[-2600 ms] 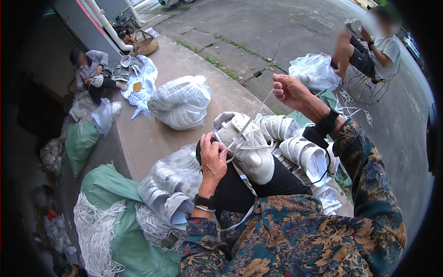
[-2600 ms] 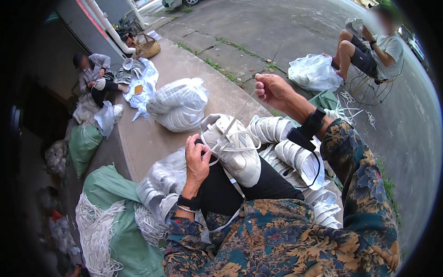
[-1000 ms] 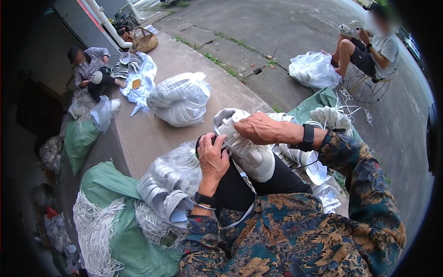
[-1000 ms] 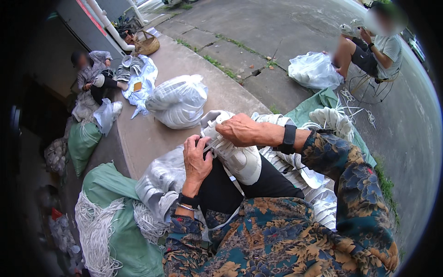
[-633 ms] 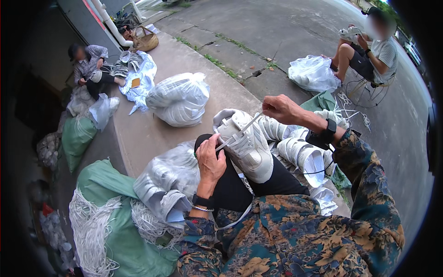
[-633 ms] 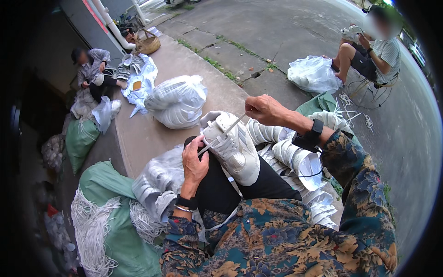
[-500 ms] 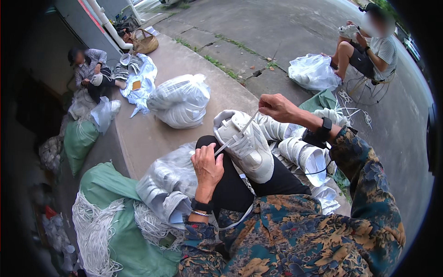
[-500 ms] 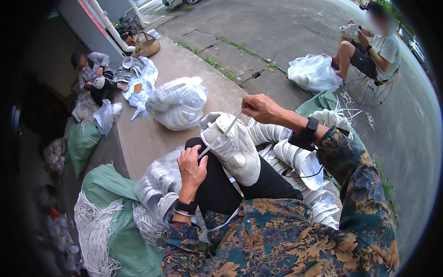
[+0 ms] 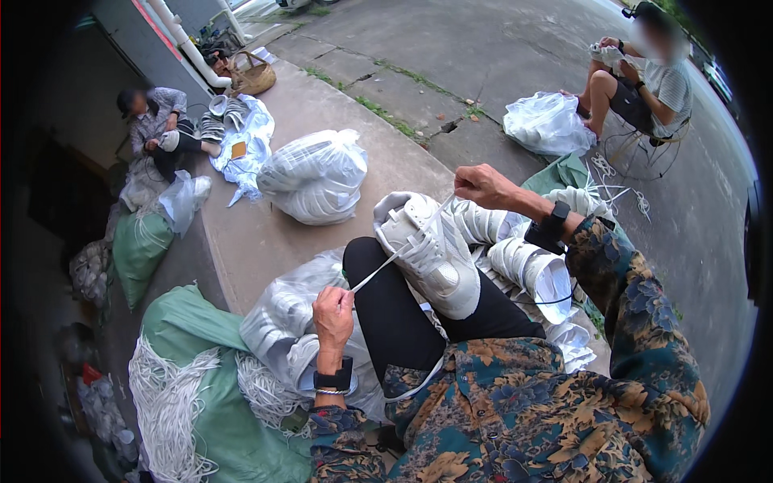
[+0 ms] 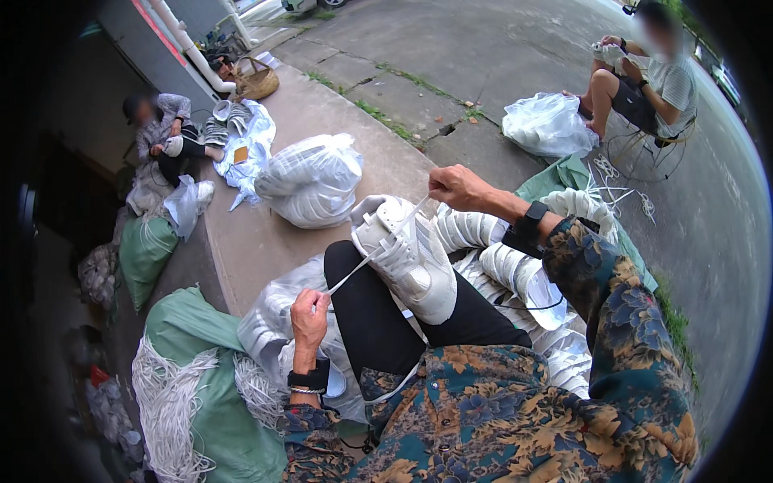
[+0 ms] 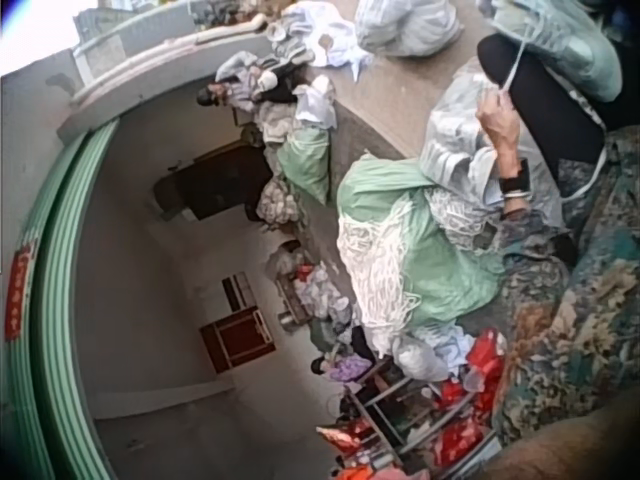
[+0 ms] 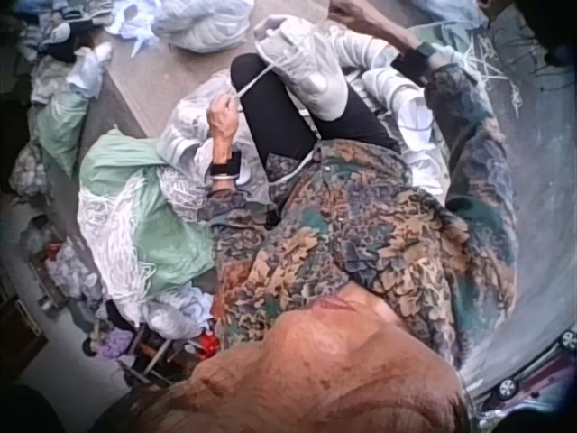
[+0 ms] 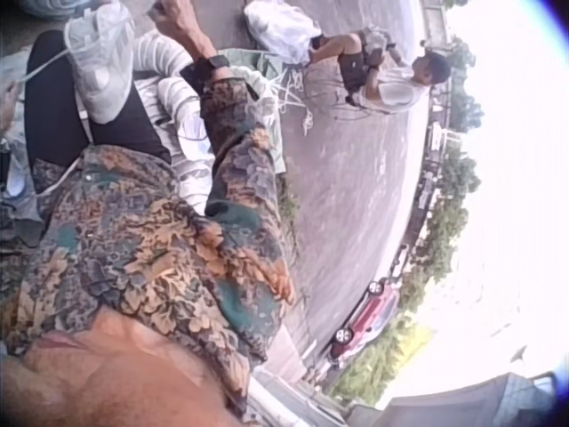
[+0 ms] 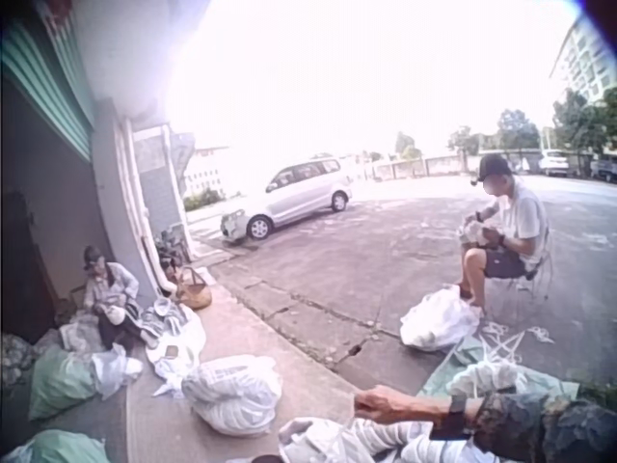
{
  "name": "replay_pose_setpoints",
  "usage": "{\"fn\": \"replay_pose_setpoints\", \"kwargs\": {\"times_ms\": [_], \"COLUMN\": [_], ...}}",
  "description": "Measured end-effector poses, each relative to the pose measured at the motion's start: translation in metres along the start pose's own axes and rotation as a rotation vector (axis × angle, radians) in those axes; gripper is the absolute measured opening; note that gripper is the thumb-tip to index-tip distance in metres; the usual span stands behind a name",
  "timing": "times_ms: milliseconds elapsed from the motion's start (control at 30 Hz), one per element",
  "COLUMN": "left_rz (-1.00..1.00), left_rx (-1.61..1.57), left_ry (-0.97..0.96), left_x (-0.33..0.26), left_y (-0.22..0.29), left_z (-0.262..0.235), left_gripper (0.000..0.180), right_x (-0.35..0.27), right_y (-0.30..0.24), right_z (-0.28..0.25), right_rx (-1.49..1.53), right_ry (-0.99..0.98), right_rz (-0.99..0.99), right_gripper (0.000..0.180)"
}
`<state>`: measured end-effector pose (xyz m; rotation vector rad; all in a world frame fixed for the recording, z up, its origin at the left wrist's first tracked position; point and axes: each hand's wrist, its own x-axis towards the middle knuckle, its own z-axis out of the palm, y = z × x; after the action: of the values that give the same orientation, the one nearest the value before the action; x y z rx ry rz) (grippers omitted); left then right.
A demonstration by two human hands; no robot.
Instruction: The person is manually inserting and threading shoelaces into white sneakers.
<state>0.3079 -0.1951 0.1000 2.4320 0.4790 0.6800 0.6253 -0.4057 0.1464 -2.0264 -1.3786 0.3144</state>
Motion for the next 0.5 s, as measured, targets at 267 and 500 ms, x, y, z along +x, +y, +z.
{"fn": "replay_pose_setpoints", "kwargs": {"times_ms": [267, 500], "left_rz": [-0.622, -0.767], "left_rx": [-0.948, -1.953], "left_ry": [-0.283, -0.108], "left_x": [-0.002, 0.003], "left_y": [0.053, 0.044], "left_z": [0.023, 0.04], "left_gripper": [0.025, 0.027], "right_x": [-0.015, -0.074], "right_y": [-0.013, 0.049], "right_z": [-0.033, -0.13], "right_rx": [0.932, 1.193], "right_ry": [0.044, 0.812], "right_rz": [0.326, 0.376], "right_gripper": [0.027, 0.018]}}
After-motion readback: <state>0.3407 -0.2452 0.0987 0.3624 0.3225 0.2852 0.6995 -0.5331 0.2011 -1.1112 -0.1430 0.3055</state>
